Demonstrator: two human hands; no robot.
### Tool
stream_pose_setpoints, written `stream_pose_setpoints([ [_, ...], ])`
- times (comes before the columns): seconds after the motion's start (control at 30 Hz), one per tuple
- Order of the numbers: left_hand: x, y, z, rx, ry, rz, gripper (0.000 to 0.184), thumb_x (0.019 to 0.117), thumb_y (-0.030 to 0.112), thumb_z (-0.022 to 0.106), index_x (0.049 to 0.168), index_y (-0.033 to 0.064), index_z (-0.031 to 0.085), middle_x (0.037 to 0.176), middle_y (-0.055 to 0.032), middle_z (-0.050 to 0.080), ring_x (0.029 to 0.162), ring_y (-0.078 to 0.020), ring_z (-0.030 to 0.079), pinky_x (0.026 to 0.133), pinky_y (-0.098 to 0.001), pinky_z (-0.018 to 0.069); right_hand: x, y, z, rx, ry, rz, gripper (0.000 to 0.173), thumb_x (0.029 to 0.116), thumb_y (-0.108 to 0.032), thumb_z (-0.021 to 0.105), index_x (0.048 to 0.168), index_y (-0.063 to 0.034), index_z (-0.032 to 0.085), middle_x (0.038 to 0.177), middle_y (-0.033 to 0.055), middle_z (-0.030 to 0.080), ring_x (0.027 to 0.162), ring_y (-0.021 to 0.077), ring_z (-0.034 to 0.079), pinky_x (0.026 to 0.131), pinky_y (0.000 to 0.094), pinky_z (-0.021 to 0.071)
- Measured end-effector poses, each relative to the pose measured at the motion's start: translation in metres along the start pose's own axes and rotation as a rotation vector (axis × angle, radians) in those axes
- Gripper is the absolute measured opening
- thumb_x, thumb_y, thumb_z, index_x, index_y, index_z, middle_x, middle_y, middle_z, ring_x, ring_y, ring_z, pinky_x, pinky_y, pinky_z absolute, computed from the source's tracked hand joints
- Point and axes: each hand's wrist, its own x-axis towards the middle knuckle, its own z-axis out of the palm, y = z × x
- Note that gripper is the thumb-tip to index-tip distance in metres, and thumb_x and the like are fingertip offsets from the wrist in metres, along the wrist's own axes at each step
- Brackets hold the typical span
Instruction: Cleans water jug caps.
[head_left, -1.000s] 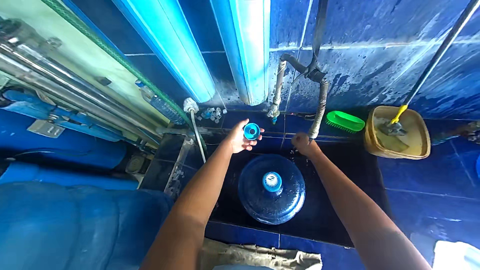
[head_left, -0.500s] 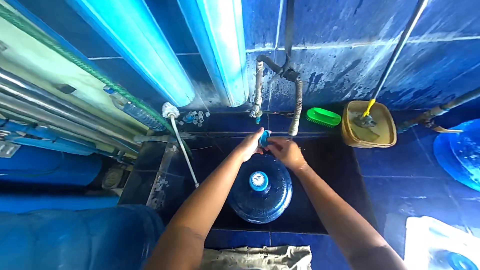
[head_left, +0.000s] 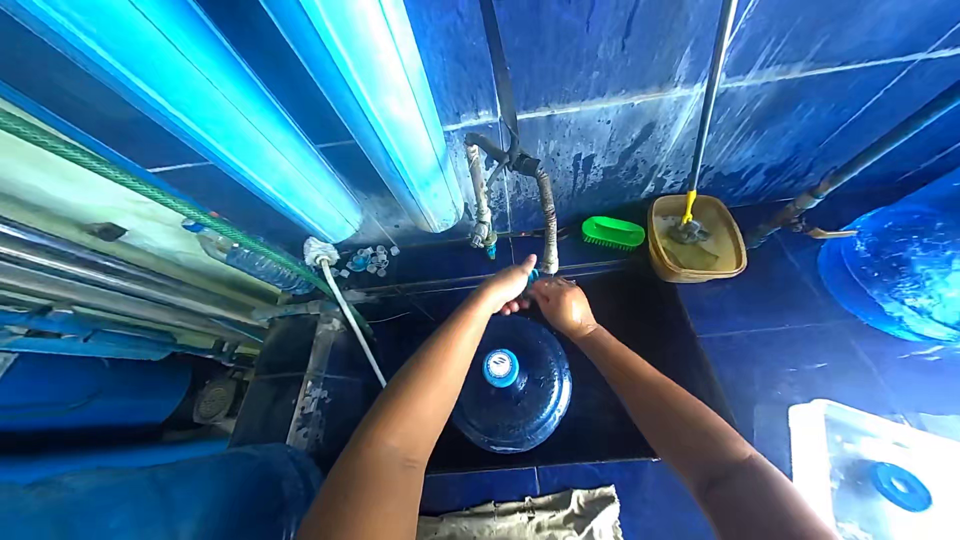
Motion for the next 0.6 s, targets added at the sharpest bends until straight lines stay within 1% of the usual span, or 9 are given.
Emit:
stream_pose_setpoints([
  [0.07, -0.007, -0.002, 0.011, -0.050, 0.017, 0.150, 0.066, 0.1106, 0.055, 0.018, 0.150, 0.0085, 0.044, 0.109, -0.0208, 0.066, 0.076, -0.0262, 0.062, 0.072, -0.0421, 0.0529, 0.003, -0.006, -0.001, 0.356, -0.003, 0.293, 0.022, 0.1036, -0.012, 0.058, 0.107, 0.0053, 0.072, 0.098, 0.0156, 0.072, 0.094, 0.0242, 0.070, 0.091, 0.0425, 0.0551],
  [0.17, 0.011, -0.017, 0.031, 0.094, 0.159, 0.512, 0.050, 0.1119, 0.029, 0.038, 0.156, 0.0060, 0.034, 0.145, -0.0231, 0.054, 0.126, -0.0332, 0.060, 0.108, -0.0527, 0.0472, 0.006, -0.023, 0.014, 1.065, 0.222, 0.700, 0.024, 0.1103, -0.016, 0.041, 0.100, -0.0047, 0.058, 0.070, 0.0007, 0.056, 0.059, 0.0094, 0.054, 0.059, 0.0292, 0.0496],
  [0.23, 0.017, -0.018, 0.032, 0.231, 0.226, 0.505, 0.041, 0.1111, 0.027, 0.042, 0.139, 0.0000, 0.054, 0.125, -0.0259, 0.065, 0.116, -0.0391, 0.065, 0.101, -0.0587, 0.0497, -0.002, -0.026, 0.016, 0.939, 0.221, 0.683, 0.023, 0.1092, -0.014, 0.045, 0.103, 0.0006, 0.062, 0.074, 0.0055, 0.061, 0.064, 0.0120, 0.058, 0.063, 0.0306, 0.0523],
  [0.27, 0.014, -0.012, 0.030, 0.221, 0.192, 0.407, 0.040, 0.1120, 0.027, 0.037, 0.129, -0.0008, 0.060, 0.114, -0.0249, 0.068, 0.107, -0.0375, 0.066, 0.095, -0.0572, 0.0511, -0.007, -0.022, 0.010, 0.719, 0.137, 0.589, 0.023, 0.1072, -0.011, 0.050, 0.107, 0.0059, 0.065, 0.085, 0.0122, 0.066, 0.076, 0.0174, 0.063, 0.076, 0.0359, 0.0547],
  [0.3, 0.009, -0.007, 0.028, 0.169, 0.154, 0.302, 0.047, 0.1136, 0.031, 0.031, 0.121, -0.0017, 0.063, 0.102, -0.0221, 0.067, 0.092, -0.0325, 0.066, 0.084, -0.0511, 0.0528, -0.013, -0.016, -0.003, 0.487, 0.014, 0.475, 0.024, 0.1054, -0.013, 0.055, 0.110, 0.0060, 0.068, 0.097, 0.0164, 0.071, 0.090, 0.0235, 0.068, 0.089, 0.0431, 0.0545],
  [0.33, 0.012, -0.006, 0.027, 0.091, 0.121, 0.185, 0.058, 0.1136, 0.043, 0.022, 0.113, 0.0022, 0.062, 0.084, -0.0119, 0.057, 0.069, -0.0210, 0.053, 0.065, -0.0380, 0.0465, -0.014, -0.009, -0.019, 0.308, -0.083, 0.371, 0.026, 0.1048, -0.018, 0.058, 0.112, 0.0033, 0.070, 0.104, 0.0174, 0.073, 0.099, 0.0274, 0.070, 0.095, 0.0492, 0.0533],
  [0.37, 0.016, -0.005, 0.023, -0.012, 0.068, 0.082, 0.066, 0.1114, 0.053, 0.017, 0.114, 0.0048, 0.062, 0.078, -0.0079, 0.054, 0.059, -0.0169, 0.045, 0.057, -0.0331, 0.0413, -0.012, -0.002, -0.041, 0.167, -0.142, 0.302, 0.028, 0.1051, -0.022, 0.058, 0.114, 0.0011, 0.071, 0.110, 0.0186, 0.072, 0.104, 0.0313, 0.069, 0.097, 0.0541, 0.0522],
  [0.47, 0.028, -0.007, 0.019, -0.289, -0.214, 0.052, 0.071, 0.1093, 0.057, 0.014, 0.128, 0.0089, 0.062, 0.082, -0.0085, 0.068, 0.060, -0.0164, 0.060, 0.057, -0.0307, 0.0513, 0.004, 0.035, -0.116, -0.155, -0.053, 0.349, 0.033, 0.1062, -0.031, 0.055, 0.119, -0.0063, 0.072, 0.118, 0.0180, 0.071, 0.111, 0.0365, 0.068, 0.098, 0.0616, 0.0519],
  [0.6, 0.021, 0.009, 0.036, -0.484, -0.546, 0.175, 0.080, 0.1080, 0.056, 0.004, 0.132, 0.0074, 0.063, 0.094, -0.0099, 0.072, 0.069, -0.0160, 0.067, 0.058, -0.0276, 0.0550, 0.038, 0.127, -0.187, -0.456, -0.091, 0.664, 0.047, 0.1041, -0.036, 0.055, 0.130, 0.0023, 0.062, 0.129, 0.0350, 0.060, 0.120, 0.0570, 0.057, 0.091, 0.0789, 0.0438],
])
